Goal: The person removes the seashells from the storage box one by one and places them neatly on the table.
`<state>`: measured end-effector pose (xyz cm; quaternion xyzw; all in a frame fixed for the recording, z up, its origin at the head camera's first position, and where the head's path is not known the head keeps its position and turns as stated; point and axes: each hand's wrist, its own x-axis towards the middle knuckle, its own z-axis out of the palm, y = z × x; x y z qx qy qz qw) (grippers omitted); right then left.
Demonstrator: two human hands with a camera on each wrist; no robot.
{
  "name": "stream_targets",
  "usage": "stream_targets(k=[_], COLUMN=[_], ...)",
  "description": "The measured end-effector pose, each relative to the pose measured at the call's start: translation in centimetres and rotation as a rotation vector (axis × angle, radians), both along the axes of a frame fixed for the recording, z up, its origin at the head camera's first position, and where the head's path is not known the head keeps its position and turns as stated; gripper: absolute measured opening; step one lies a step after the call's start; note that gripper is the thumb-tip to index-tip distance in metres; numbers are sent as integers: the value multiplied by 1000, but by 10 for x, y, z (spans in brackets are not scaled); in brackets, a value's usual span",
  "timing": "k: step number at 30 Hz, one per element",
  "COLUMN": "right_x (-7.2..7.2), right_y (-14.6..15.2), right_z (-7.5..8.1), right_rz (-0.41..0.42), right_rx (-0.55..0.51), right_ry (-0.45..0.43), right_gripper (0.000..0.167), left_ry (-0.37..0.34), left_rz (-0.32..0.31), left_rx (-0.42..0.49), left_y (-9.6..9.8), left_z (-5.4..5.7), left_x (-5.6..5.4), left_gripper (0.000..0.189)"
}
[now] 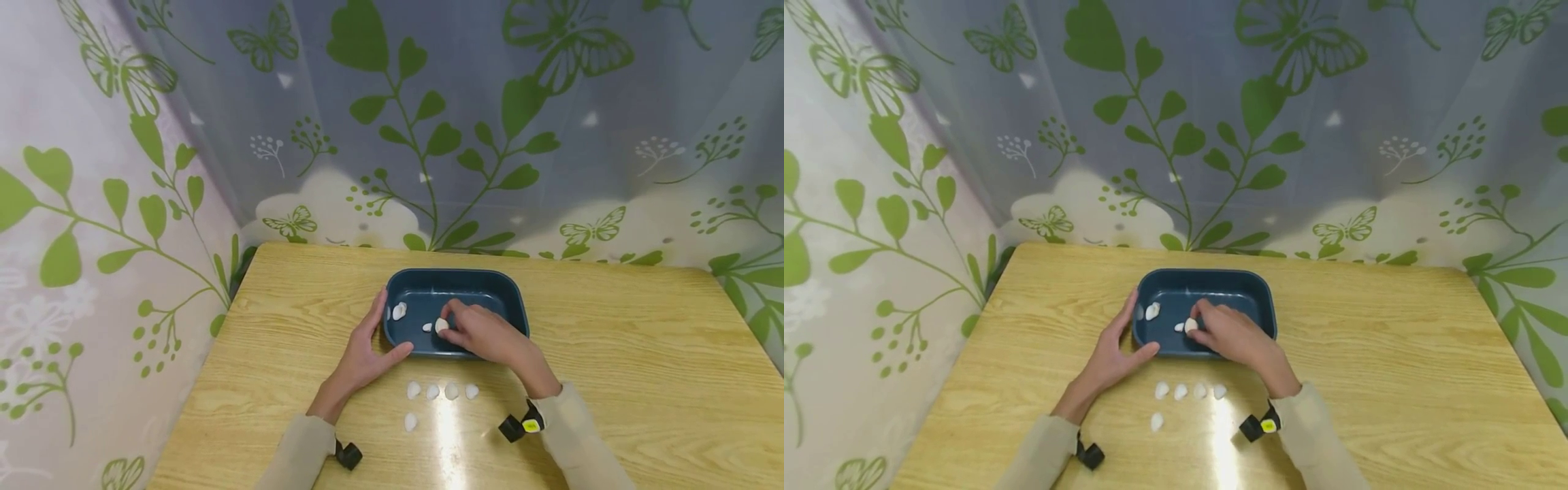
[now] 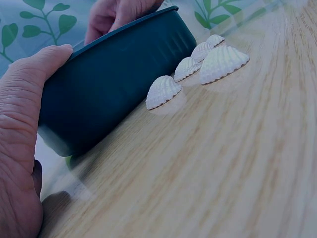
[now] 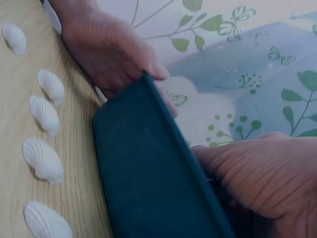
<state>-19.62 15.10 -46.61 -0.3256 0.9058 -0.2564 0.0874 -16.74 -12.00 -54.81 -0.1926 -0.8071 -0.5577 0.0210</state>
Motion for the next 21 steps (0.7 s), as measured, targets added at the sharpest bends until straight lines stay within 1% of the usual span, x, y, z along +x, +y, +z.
stream_targets(k=[6, 9, 15, 21], right_x=[16, 25, 44, 60], right_y=[-3, -3, -1, 1], right_z=[11, 13, 15, 19], right_rz=[7, 13, 16, 24], right_rx=[-14, -20, -29, -53], right_ry=[21, 35, 16, 23], right_gripper=[27, 26, 27, 25], left_ry=[-6, -6, -12, -19], left_rz=[10, 9, 10, 11], left_rx=[-14, -11, -2, -7], left_y=[0, 0, 1, 1], left_z=[-1, -1, -2, -1], left_x=[0, 0, 0, 0], left_gripper=[104, 104, 104, 105])
